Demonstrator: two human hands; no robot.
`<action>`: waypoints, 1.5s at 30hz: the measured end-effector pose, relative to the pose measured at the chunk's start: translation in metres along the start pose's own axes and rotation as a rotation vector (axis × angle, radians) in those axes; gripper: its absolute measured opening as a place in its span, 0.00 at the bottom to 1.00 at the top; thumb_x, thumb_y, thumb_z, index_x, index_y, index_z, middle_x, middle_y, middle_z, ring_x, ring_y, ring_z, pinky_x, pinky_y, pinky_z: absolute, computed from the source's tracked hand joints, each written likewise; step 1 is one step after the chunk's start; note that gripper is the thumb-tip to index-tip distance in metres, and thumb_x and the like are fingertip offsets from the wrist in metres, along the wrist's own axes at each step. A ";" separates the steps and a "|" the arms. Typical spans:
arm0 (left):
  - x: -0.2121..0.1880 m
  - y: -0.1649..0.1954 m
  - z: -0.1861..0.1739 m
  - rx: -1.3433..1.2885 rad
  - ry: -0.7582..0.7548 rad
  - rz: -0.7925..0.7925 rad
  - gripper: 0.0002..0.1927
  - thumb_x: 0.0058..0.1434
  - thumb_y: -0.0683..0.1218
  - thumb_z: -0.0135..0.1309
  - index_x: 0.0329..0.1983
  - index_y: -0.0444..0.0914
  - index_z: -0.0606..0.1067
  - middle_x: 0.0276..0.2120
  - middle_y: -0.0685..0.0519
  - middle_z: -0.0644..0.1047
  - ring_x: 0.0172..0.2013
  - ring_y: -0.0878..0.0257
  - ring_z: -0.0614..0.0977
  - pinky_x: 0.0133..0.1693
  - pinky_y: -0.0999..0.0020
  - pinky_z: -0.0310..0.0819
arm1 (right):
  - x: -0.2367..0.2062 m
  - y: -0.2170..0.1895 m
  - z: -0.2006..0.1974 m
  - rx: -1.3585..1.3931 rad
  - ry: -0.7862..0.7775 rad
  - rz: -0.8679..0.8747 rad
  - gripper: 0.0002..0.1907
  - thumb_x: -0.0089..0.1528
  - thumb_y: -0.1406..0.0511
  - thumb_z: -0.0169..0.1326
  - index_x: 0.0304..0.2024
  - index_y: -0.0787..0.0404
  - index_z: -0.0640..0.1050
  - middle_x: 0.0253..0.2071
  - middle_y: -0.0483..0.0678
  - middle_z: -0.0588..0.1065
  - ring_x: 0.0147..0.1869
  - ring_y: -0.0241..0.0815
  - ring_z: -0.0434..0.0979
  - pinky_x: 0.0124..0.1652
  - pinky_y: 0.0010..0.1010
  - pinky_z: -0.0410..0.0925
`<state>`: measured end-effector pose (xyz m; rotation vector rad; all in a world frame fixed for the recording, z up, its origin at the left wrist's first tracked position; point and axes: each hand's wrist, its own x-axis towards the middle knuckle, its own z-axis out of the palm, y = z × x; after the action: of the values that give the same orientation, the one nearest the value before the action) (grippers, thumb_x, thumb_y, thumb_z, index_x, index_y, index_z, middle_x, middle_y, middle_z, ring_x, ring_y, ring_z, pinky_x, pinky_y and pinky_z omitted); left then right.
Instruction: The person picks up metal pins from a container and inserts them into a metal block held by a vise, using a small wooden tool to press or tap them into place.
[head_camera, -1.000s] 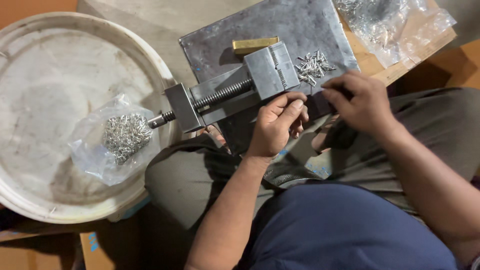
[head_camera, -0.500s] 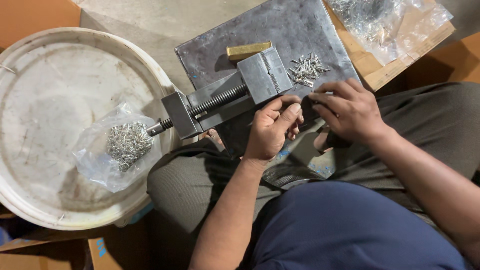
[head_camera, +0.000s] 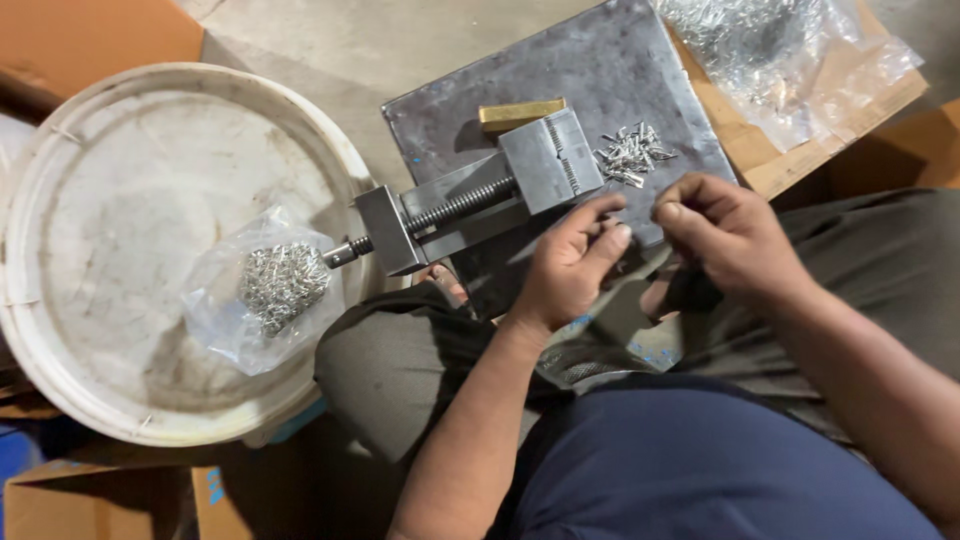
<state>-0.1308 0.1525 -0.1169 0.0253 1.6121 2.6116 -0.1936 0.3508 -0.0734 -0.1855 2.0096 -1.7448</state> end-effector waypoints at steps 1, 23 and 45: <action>0.000 0.000 0.000 0.047 -0.029 0.067 0.16 0.72 0.43 0.53 0.60 0.34 0.73 0.38 0.58 0.75 0.36 0.75 0.74 0.38 0.79 0.70 | 0.000 0.002 0.000 0.147 -0.043 0.055 0.08 0.70 0.64 0.55 0.44 0.63 0.76 0.33 0.43 0.72 0.33 0.32 0.69 0.33 0.24 0.65; 0.004 0.001 -0.011 -0.269 -0.053 -0.087 0.09 0.74 0.45 0.50 0.49 0.35 0.76 0.31 0.57 0.77 0.29 0.72 0.73 0.32 0.76 0.66 | 0.033 -0.053 0.032 -0.722 -0.016 -0.787 0.08 0.62 0.71 0.66 0.41 0.63 0.79 0.42 0.50 0.78 0.41 0.39 0.82 0.39 0.27 0.75; 0.003 0.003 -0.012 -0.226 -0.070 -0.083 0.11 0.73 0.46 0.54 0.51 0.35 0.76 0.33 0.57 0.77 0.31 0.72 0.74 0.33 0.75 0.69 | 0.044 -0.089 0.039 -0.990 -0.187 -0.787 0.07 0.61 0.66 0.63 0.39 0.62 0.80 0.40 0.48 0.79 0.40 0.44 0.83 0.39 0.31 0.75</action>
<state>-0.1347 0.1407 -0.1194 0.0361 1.2602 2.6793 -0.2331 0.2823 -0.0021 -1.5426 2.6474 -0.7982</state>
